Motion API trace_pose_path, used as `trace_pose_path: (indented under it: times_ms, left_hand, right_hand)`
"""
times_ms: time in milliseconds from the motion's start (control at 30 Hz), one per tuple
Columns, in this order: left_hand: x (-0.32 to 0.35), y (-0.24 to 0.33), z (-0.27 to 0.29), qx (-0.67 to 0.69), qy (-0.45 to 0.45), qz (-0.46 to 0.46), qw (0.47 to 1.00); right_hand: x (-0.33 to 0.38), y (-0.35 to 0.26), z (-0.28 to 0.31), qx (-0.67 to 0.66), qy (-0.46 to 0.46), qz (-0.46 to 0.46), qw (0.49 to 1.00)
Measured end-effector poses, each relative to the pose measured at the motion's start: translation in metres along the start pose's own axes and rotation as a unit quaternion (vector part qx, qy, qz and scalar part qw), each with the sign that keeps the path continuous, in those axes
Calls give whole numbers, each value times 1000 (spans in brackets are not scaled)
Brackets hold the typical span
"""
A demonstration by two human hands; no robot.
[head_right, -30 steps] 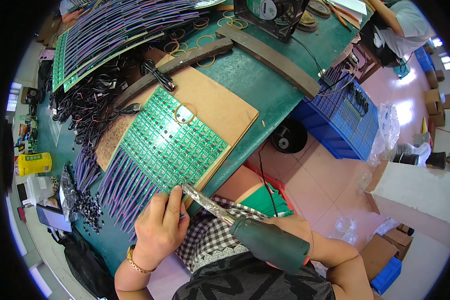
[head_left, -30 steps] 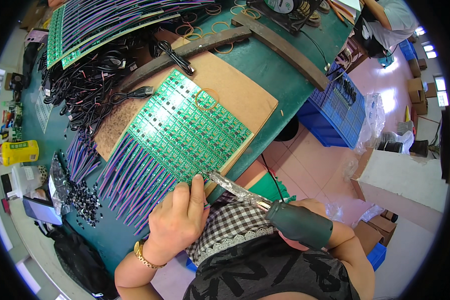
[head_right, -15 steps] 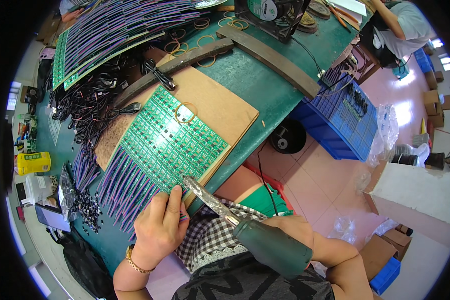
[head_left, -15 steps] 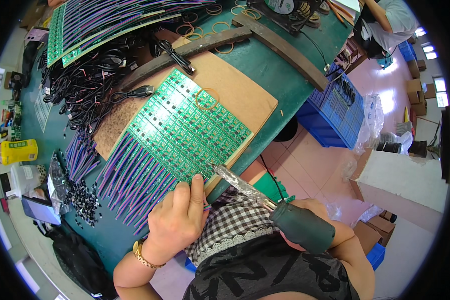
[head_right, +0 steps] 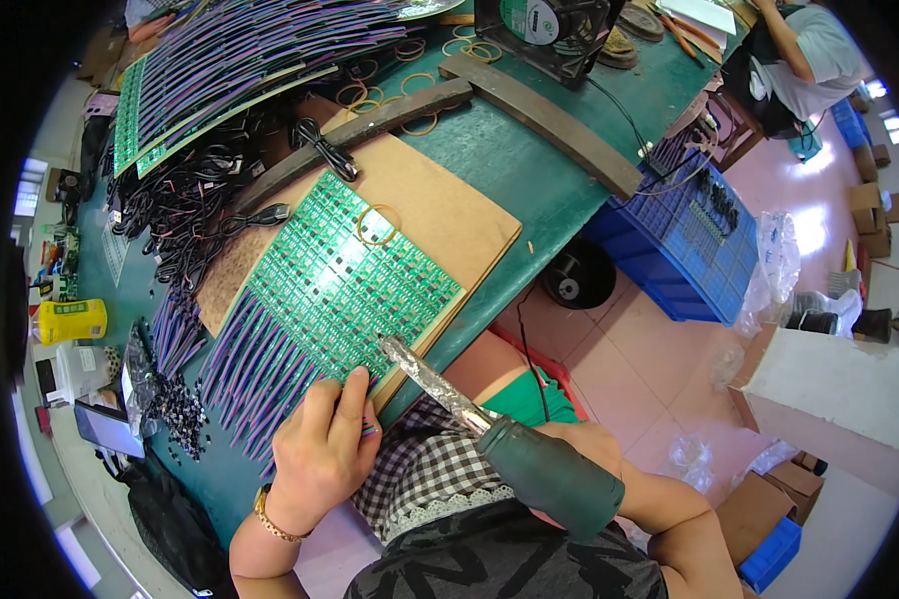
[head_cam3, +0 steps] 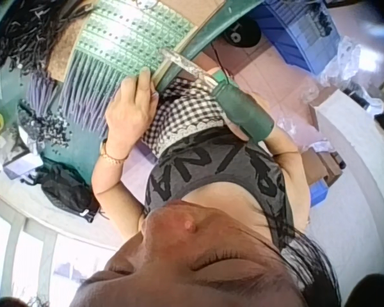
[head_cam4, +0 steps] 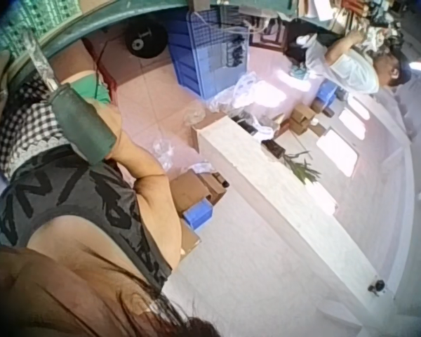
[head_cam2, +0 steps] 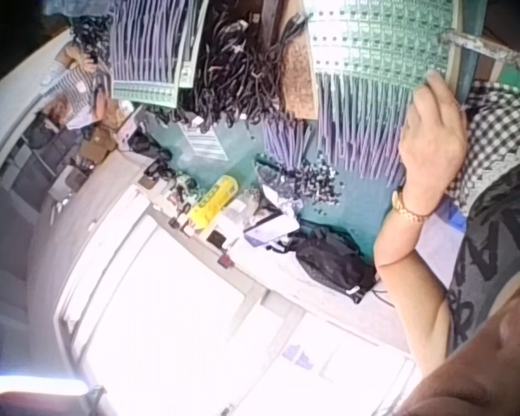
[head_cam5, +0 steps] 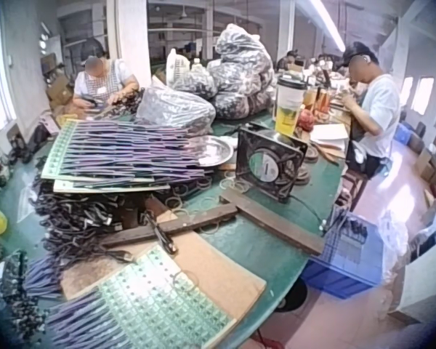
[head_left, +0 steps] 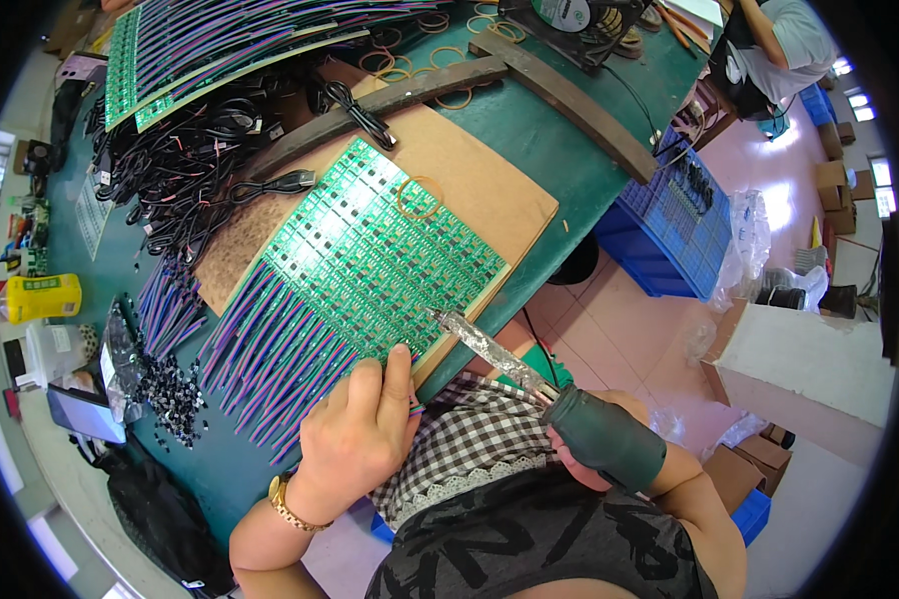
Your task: The person holds wires against a circuit board panel and applies heat to the connections using a handheld heating tool, securing a bundle of wires with a rubber band before attaching more wires to the board.
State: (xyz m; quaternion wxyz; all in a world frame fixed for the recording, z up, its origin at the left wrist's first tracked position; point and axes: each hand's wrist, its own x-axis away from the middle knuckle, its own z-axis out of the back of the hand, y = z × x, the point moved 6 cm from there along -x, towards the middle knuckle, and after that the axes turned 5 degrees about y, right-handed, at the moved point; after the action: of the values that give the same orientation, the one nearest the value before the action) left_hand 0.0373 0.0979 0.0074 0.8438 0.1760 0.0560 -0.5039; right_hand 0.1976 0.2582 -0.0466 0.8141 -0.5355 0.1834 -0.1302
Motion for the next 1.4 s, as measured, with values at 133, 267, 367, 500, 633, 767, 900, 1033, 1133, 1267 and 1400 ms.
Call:
trace_pose_path:
  times_ms: [133,267,367,500,633,767,900,1033,1133,1267,1400]
  left_hand:
    - [-1,-1,1,8,-6,10,1000]
    - [0,-3,8,27,-42,40,998]
    - [-6,-9,17,95,-72,76,990]
    - [-7,-22,48,137,57,54,987]
    - [-1,-34,37,198,63,194,959]
    - [4,-45,14,194,102,175,960]
    - [-16,-37,17,171,96,99,976]
    - [-15,-34,11,140,84,62,985]
    - [-14,-35,9,131,90,38,987]
    - [-14,-30,7,107,81,28,991]
    - [-11,-29,8,97,80,13,992]
  right_hand:
    - [22,15,-6,-28,246,141,959]
    - [16,12,14,-24,-112,-178,977]
    - [15,12,17,-27,-95,-171,980]
    - [14,16,15,-32,-74,-155,985]
    - [10,18,10,-36,-60,-136,988]
    - [6,16,8,-43,-44,-115,991]
    - [9,26,9,-168,-106,-326,924]
    - [-8,9,8,-23,-164,-32,986]
    - [-9,5,7,43,-170,61,983]
    - [-24,-8,5,128,-152,-37,979]
    - [-22,-8,7,42,-137,-56,988]
